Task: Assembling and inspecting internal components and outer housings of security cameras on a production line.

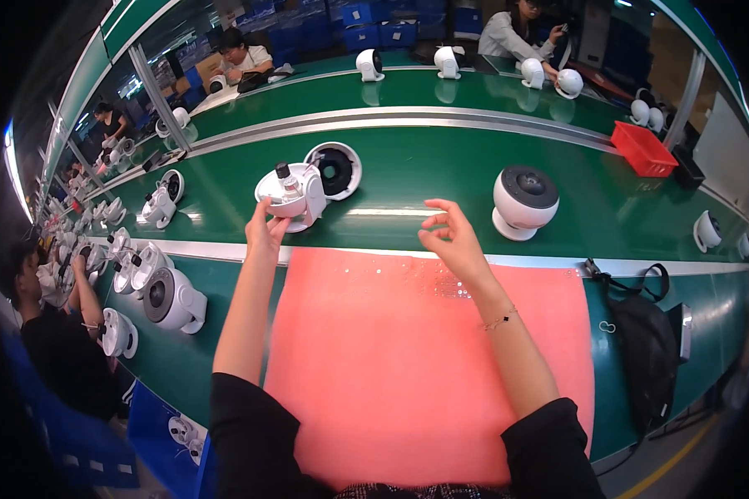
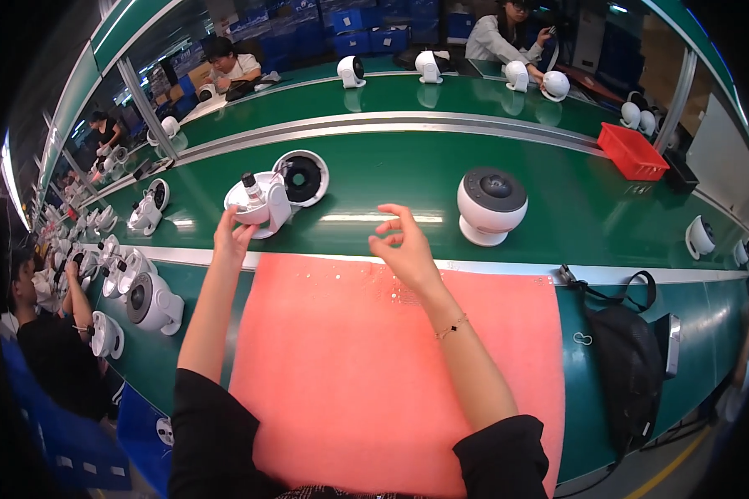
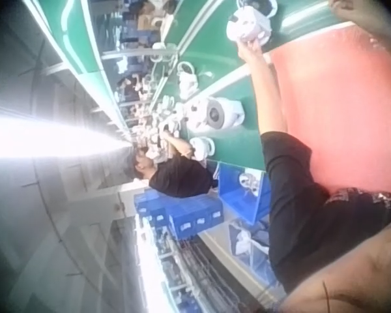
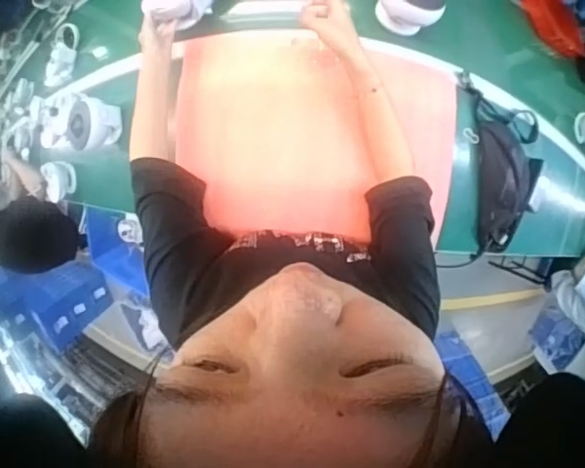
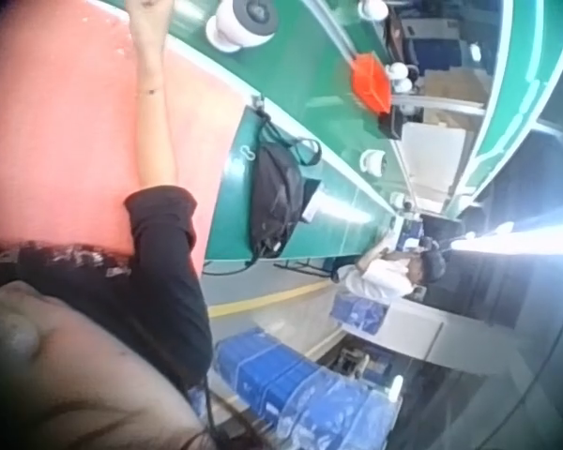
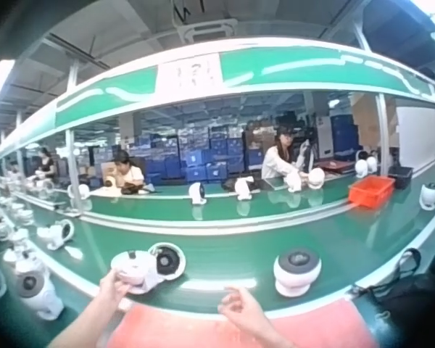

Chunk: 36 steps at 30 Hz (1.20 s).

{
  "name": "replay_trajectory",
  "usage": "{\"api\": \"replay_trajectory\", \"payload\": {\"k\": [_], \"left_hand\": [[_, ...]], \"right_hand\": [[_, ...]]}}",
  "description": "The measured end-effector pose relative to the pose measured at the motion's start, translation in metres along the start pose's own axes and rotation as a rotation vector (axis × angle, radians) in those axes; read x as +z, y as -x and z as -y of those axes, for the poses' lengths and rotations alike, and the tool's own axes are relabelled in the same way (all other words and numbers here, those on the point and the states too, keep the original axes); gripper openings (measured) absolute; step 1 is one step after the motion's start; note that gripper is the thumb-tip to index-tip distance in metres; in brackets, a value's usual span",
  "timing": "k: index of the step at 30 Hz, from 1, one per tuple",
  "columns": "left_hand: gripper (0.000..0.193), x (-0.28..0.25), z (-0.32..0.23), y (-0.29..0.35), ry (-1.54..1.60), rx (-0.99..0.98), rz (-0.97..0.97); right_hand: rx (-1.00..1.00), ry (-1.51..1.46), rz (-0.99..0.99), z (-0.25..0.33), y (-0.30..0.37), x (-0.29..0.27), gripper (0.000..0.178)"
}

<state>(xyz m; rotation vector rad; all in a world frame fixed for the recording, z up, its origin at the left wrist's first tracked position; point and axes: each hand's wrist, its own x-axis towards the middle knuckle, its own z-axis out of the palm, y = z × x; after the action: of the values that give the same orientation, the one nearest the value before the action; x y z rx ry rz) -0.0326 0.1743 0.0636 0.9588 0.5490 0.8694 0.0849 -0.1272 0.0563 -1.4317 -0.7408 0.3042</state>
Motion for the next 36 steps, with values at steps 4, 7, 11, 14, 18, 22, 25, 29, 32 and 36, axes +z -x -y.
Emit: {"api": "replay_trajectory", "payload": {"k": [4, 7, 11, 14, 18, 22, 25, 29, 32, 36], "left_hand": [[0.072, -0.011, -0.043, 0.025, -0.23, -0.096, 0.1], [0.072, -0.007, -0.066, 0.058, -0.373, -0.165, 0.163], [0.058, -0.002, -0.086, 0.093, -0.379, -0.216, 0.117], [0.057, -0.031, -0.097, 0.091, -0.428, -0.251, 0.188], [0.042, -0.042, -0.077, 0.094, -0.317, -0.307, 0.431], [0.034, -0.026, -0.055, 0.124, -0.668, -0.538, 0.955], [0.033, 0.021, -0.02, 0.143, -0.923, -0.66, 1.545], [0.036, 0.033, -0.019, 0.183, -0.948, -0.344, 1.657], [0.032, 0.0, -0.023, 0.208, -0.749, -0.287, 1.025], [0.02, -0.037, -0.039, 0.263, -0.938, 0.099, 0.371]], "right_hand": [[-0.409, 0.417, 0.111, 0.028, 0.018, 0.022, 0.062], [-0.571, 0.857, 0.178, 0.037, 0.033, 0.03, 0.074], [-0.694, 1.082, 0.282, 0.051, 0.046, 0.031, 0.049], [-0.637, 0.867, 0.313, 0.077, 0.053, 0.028, 0.034], [-0.774, 0.401, 0.424, 0.112, 0.062, 0.014, 0.039], [-0.286, -0.099, 0.847, 0.111, 0.071, 0.007, 0.046], [-0.055, -0.054, 1.12, 0.109, 0.071, 0.016, 0.049], [-0.046, 0.044, 1.33, 0.095, 0.072, 0.035, 0.042], [-0.014, 0.19, 1.19, 0.107, 0.073, 0.037, 0.043], [0.051, 0.368, 1.153, 0.11, 0.072, 0.031, 0.05]]}}
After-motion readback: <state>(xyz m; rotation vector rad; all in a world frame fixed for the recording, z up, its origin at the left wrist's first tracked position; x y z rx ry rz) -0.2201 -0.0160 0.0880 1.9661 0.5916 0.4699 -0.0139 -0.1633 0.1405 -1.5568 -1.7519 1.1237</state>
